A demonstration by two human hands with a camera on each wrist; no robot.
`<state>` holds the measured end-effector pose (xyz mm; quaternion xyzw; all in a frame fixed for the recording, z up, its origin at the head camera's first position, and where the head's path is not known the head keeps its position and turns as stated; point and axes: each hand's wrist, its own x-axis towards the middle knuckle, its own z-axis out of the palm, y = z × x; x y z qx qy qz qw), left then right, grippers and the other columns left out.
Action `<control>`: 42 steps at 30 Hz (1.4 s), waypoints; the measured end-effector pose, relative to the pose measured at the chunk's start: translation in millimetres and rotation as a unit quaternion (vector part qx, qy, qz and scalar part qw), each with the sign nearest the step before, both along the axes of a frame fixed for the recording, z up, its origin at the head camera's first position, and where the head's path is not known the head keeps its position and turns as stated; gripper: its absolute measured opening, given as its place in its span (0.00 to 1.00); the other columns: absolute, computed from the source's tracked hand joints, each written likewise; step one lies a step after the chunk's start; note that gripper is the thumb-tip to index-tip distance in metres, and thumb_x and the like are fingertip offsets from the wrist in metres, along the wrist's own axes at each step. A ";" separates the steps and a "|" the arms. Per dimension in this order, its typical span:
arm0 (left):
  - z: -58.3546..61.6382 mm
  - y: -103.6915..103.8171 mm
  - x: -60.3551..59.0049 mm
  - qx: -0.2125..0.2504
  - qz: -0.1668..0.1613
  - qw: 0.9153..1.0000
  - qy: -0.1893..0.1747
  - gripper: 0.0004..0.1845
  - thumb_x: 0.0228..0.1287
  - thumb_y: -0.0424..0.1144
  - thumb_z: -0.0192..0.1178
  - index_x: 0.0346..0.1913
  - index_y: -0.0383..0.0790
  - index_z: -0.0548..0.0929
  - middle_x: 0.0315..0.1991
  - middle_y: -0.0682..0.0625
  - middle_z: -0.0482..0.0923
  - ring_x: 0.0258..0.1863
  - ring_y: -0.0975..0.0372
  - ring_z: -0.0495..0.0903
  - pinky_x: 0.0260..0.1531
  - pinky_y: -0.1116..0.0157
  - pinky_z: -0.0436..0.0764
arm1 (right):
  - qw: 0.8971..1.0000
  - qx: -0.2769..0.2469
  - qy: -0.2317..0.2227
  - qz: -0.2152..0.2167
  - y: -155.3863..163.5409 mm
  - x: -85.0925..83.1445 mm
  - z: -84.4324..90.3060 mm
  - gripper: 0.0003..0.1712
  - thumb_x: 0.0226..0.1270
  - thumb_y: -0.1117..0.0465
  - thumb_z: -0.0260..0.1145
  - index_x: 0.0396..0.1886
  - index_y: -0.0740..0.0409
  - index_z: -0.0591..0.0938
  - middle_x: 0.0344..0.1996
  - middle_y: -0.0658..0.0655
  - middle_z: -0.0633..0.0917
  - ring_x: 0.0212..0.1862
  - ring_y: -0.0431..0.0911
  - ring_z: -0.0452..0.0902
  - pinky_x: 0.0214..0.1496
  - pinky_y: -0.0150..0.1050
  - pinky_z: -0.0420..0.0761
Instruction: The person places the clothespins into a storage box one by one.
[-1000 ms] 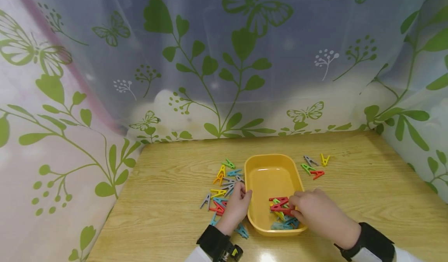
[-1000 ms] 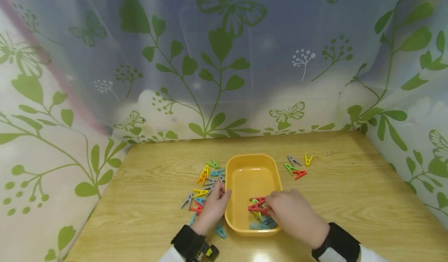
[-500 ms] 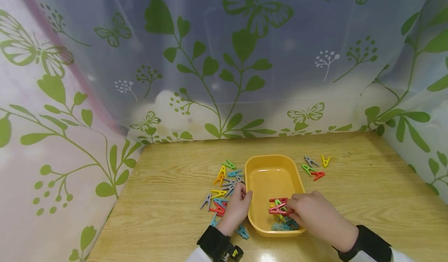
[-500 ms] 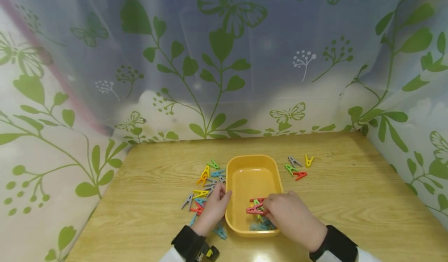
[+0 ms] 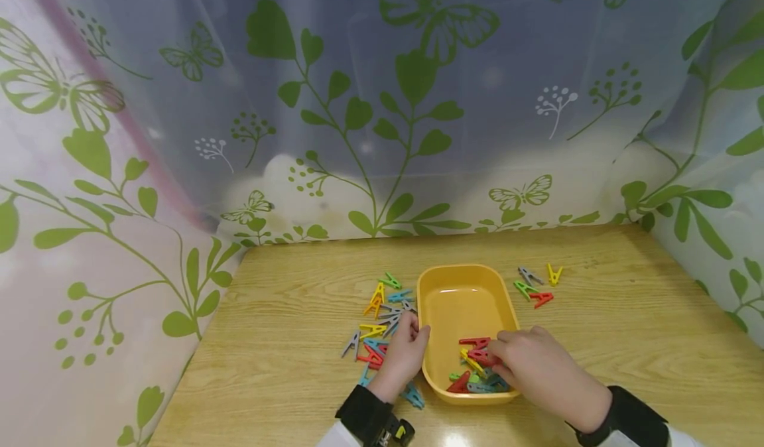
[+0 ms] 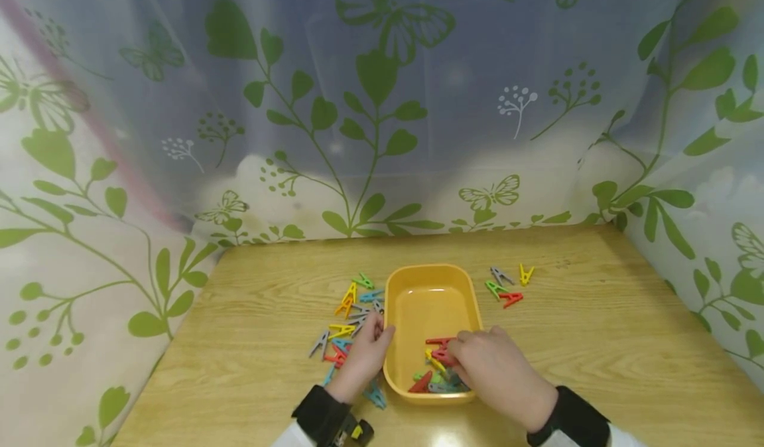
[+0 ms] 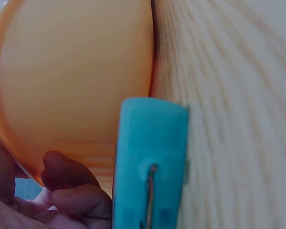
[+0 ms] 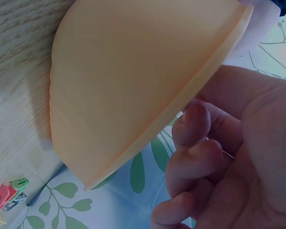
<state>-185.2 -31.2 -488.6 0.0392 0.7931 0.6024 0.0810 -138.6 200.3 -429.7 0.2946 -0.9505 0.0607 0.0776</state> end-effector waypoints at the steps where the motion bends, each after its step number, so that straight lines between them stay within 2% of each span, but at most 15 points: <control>1: -0.1 0.0 0.0 0.000 0.000 1.000 0.001 0.10 0.80 0.38 0.52 0.40 0.41 0.63 0.29 0.51 0.62 0.24 0.61 0.67 0.22 0.67 0.66 | 1.000 -0.001 0.000 -0.002 0.1 0.0 0.2 0.13 0.54 0.54 0.82 0.28 0.42 0.83 0.23 0.37 0.76 0.24 0.29 0.66 0.29 0.35 0.62; 11: 0.0 0.2 0.1 0.002 -0.001 1.000 0.000 0.10 0.80 0.37 0.52 0.40 0.41 0.63 0.28 0.51 0.61 0.24 0.61 0.67 0.22 0.67 0.66 | 0.999 -0.020 0.024 0.006 6.2 -3.7 5.3 0.14 0.54 0.56 0.82 0.27 0.42 0.81 0.24 0.38 0.78 0.23 0.29 0.67 0.28 0.33 0.63; 18: 0.5 0.1 -0.4 0.000 0.005 1.000 -0.005 0.09 0.80 0.37 0.52 0.41 0.41 0.64 0.29 0.51 0.62 0.24 0.61 0.67 0.22 0.67 0.66 | 0.998 -0.037 0.015 -0.041 18.8 -14.5 21.8 0.11 0.57 0.59 0.80 0.30 0.47 0.83 0.25 0.40 0.80 0.22 0.32 0.64 0.27 0.32 0.68; 21: 0.6 0.1 -0.6 -0.001 0.005 1.000 -0.006 0.09 0.80 0.37 0.52 0.41 0.41 0.64 0.29 0.51 0.61 0.24 0.61 0.67 0.23 0.67 0.66 | 0.997 -0.046 0.029 -0.051 26.3 -20.5 24.1 0.10 0.58 0.60 0.80 0.31 0.49 0.84 0.24 0.42 0.79 0.23 0.33 0.63 0.26 0.32 0.68; 25: 0.3 0.1 -0.5 0.000 0.006 1.000 -0.008 0.09 0.80 0.37 0.52 0.41 0.41 0.63 0.29 0.51 0.61 0.24 0.61 0.67 0.23 0.67 0.66 | 0.995 -0.058 0.052 -0.069 37.3 -31.2 21.3 0.08 0.60 0.61 0.79 0.32 0.51 0.85 0.22 0.43 0.76 0.23 0.34 0.64 0.25 0.32 0.67; 29: 0.1 0.0 -0.3 0.000 0.007 1.000 -0.007 0.09 0.80 0.37 0.52 0.41 0.41 0.63 0.29 0.51 0.61 0.24 0.61 0.67 0.23 0.67 0.66 | 0.992 -0.069 0.052 -0.092 47.6 -43.5 13.6 0.06 0.61 0.63 0.77 0.33 0.54 0.86 0.22 0.45 0.76 0.23 0.35 0.66 0.24 0.33 0.67; 36: -0.3 -0.6 -0.5 0.002 0.005 1.000 -0.008 0.09 0.80 0.37 0.52 0.41 0.41 0.64 0.29 0.51 0.62 0.24 0.61 0.67 0.23 0.67 0.67 | 0.987 -0.086 0.010 -0.136 60.7 -63.8 0.3 0.05 0.63 0.64 0.75 0.34 0.59 0.86 0.27 0.51 0.83 0.25 0.39 0.72 0.27 0.37 0.74; 42: -0.4 -1.2 -1.4 -0.008 0.004 1.000 -0.012 0.08 0.80 0.38 0.52 0.42 0.42 0.64 0.29 0.51 0.63 0.25 0.62 0.69 0.23 0.67 0.69 | 0.984 -0.089 -0.015 -0.156 72.5 -74.6 -10.2 0.06 0.63 0.64 0.75 0.34 0.60 0.85 0.26 0.52 0.83 0.26 0.42 0.72 0.27 0.41 0.75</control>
